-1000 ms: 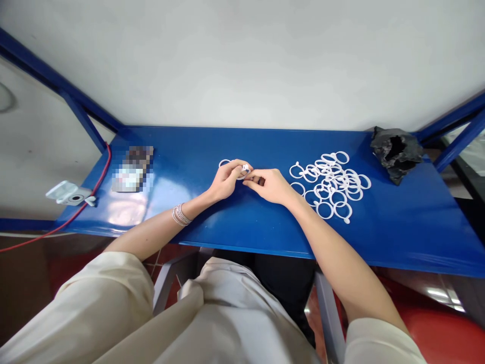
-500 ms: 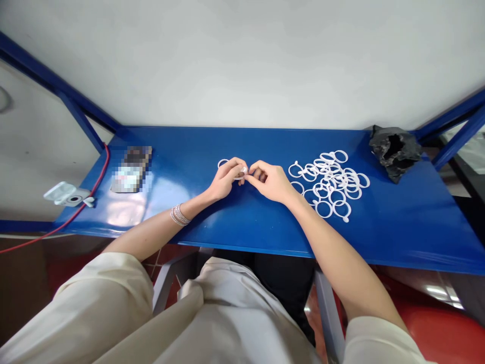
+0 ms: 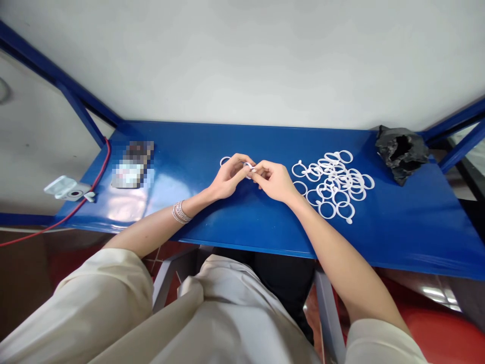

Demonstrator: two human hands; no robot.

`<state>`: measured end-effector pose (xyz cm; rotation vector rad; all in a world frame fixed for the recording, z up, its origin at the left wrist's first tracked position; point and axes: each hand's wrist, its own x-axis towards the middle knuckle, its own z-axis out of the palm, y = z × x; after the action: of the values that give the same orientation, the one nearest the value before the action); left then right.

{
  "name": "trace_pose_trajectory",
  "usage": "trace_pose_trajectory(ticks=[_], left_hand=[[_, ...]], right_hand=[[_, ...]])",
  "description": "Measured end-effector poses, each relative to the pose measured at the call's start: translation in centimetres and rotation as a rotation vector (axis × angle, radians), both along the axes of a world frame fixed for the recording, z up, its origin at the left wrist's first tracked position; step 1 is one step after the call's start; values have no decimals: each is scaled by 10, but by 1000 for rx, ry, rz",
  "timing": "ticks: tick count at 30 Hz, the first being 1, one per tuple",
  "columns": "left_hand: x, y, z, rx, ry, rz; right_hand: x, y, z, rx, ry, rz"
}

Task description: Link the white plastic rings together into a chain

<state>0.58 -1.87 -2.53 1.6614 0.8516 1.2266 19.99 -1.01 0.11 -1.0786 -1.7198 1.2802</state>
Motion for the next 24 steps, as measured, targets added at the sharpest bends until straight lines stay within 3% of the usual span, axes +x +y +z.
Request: trace_pose_trajectory(ticks=[5,10,15,24], left_hand=[[-2,-2,-2,130,123,-75],[0,3,-8,37,19,-79],[1,2,-4,-40,6,-95],[3,1,3,-141,-15,-86]], right_hand=[[-3,-1,6,-65,22,-38],[-2,1,11,-51,26,-109],[0,2,14,4,2,-148],[1,2,3,67,-84,-142]])
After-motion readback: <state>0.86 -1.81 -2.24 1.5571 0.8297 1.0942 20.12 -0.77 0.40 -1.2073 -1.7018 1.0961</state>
